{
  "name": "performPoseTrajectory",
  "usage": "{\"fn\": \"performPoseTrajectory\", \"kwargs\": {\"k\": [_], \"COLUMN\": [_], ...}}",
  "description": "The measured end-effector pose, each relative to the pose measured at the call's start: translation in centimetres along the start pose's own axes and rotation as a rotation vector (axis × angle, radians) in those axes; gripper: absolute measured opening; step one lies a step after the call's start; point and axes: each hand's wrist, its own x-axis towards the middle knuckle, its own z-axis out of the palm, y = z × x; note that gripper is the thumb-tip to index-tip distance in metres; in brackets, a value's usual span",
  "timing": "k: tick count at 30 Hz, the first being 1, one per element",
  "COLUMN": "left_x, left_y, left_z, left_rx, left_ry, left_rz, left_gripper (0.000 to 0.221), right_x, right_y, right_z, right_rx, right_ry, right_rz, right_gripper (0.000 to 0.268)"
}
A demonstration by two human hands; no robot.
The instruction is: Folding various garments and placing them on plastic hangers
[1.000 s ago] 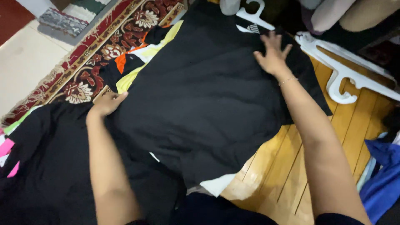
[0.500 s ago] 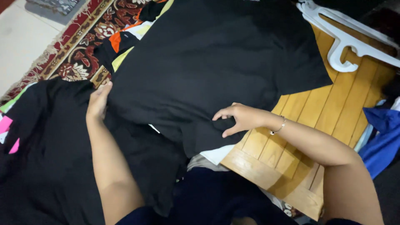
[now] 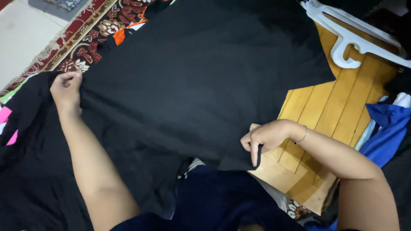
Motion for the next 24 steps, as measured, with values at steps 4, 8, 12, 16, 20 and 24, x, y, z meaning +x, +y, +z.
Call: {"fn": "performPoseTrajectory", "kwargs": {"k": [4,8,12,16,20,24], "left_x": [-1.1,-5.7,-11.2,-16.9,-22.1,-25.1], "left_y": [0.3,7.7,17.9,22.8,24.2,24.5], "left_z": [1.4,7.7,17.4,28.1,37.3,43.2], "left_rx": [0.619,0.926,0.530,0.366,0.267,0.475], "left_ry": [0.042,0.022,-0.248,-0.479,-0.694,-0.896], "left_rz": [0.294,0.388,0.800,0.918,0.994,0.879], "left_gripper": [0.016,0.028,0.019,0.021,0.035,0.049], "right_x": [-0.2,-0.4,-1.0,-2.3,-2.5,-3.8], "right_y": [-1.3,-1.3,2.7,7.8,6.0,6.8], "right_z": [0.2,-0.2,-1.3,-1.7,-2.9,-2.4], "right_rx": [-0.106,0.138,-0.107,-0.405,-0.323,-0.209], "right_ry": [-0.166,0.282,1.151,1.241,1.067,1.050], "right_rz": [0.045,-0.002,0.087,0.566,0.961,0.981], "right_gripper": [0.041,0.024,0.017,0.047,0.069,0.068]}}
